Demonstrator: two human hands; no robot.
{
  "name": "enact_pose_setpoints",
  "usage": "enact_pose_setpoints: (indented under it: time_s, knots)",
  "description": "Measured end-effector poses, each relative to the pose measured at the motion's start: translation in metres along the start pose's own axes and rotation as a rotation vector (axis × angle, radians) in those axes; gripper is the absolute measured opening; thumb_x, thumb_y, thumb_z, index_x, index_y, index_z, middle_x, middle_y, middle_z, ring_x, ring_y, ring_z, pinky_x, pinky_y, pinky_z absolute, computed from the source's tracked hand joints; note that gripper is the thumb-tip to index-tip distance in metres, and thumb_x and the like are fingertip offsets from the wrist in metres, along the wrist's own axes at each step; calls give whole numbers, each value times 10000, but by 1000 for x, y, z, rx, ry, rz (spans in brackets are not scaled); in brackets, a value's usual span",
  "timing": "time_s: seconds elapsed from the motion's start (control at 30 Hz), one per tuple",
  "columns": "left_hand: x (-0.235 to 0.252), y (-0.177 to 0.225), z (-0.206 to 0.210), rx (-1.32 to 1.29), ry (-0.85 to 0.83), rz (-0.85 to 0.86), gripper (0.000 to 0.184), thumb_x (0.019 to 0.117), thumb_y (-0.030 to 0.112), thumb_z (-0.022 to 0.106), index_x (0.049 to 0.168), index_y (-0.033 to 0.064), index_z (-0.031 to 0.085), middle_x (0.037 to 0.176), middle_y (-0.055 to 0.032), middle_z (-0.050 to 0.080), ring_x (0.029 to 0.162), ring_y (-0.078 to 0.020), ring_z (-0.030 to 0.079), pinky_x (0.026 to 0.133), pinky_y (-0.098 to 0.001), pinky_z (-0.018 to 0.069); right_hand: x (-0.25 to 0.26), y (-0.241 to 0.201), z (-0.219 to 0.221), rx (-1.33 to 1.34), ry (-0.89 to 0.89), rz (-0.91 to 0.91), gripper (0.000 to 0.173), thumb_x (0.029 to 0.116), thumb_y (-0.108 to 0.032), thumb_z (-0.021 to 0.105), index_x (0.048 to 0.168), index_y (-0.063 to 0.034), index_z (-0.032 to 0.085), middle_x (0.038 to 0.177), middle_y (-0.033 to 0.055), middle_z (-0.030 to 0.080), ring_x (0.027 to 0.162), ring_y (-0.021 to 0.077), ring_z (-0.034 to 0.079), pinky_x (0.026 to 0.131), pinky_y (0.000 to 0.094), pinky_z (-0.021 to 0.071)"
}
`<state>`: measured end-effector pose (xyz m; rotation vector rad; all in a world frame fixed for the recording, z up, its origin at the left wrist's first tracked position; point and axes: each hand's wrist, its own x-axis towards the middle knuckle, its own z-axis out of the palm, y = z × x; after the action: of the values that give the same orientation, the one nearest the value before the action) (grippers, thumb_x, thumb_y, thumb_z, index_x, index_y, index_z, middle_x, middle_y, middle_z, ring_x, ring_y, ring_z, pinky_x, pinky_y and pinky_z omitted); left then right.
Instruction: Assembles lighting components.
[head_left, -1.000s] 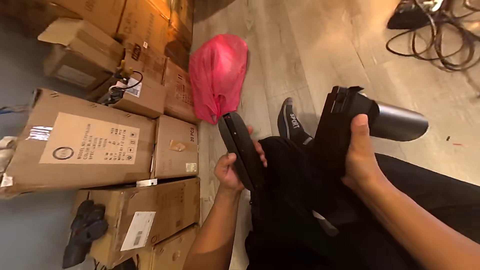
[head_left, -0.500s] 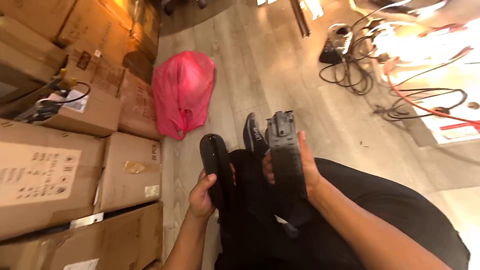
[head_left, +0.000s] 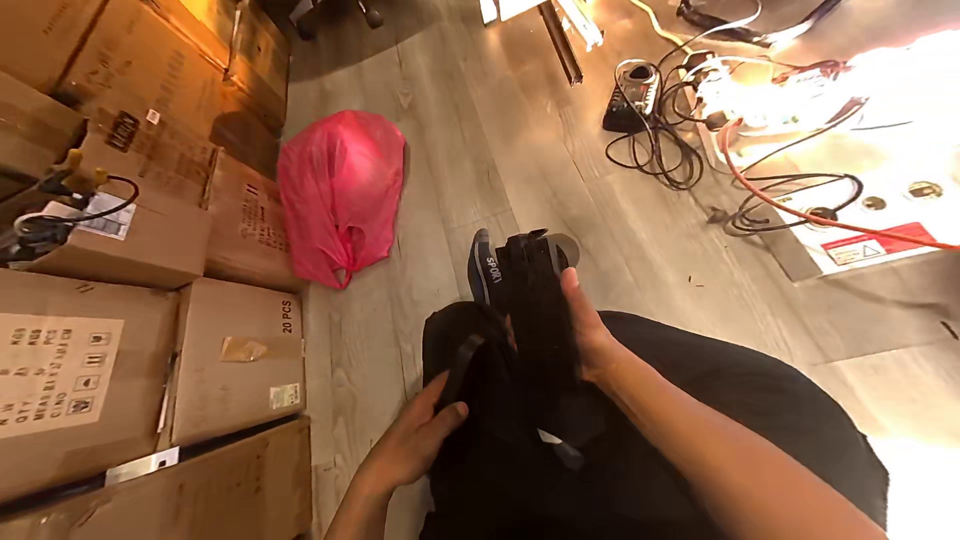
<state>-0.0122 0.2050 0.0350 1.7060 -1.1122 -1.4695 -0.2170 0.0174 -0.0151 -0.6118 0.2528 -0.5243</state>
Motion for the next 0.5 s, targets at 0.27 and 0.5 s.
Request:
enact_pose_setpoints:
  time_s: [0.27,0.5]
  knots:
    - [4,-4,-9,-331,132,70,422,975,271,526,1259,-33,598,1116,-185,736,1003,-296,732,890,-442,612,-1,0,10,-139,77,3,883,738,-896,554,1220,-159,621,1014,13,747,947,115,725,847,335,622]
    - [14,28,1,372,345,95,737,870,549,725,1419,84,567,1259,-81,662,1078,-174,665,902,-406,584,-1,4,14,-445,155,85,933,789,-911,472,1203,-95,651,1027,25,748,980,109,718,880,340,616]
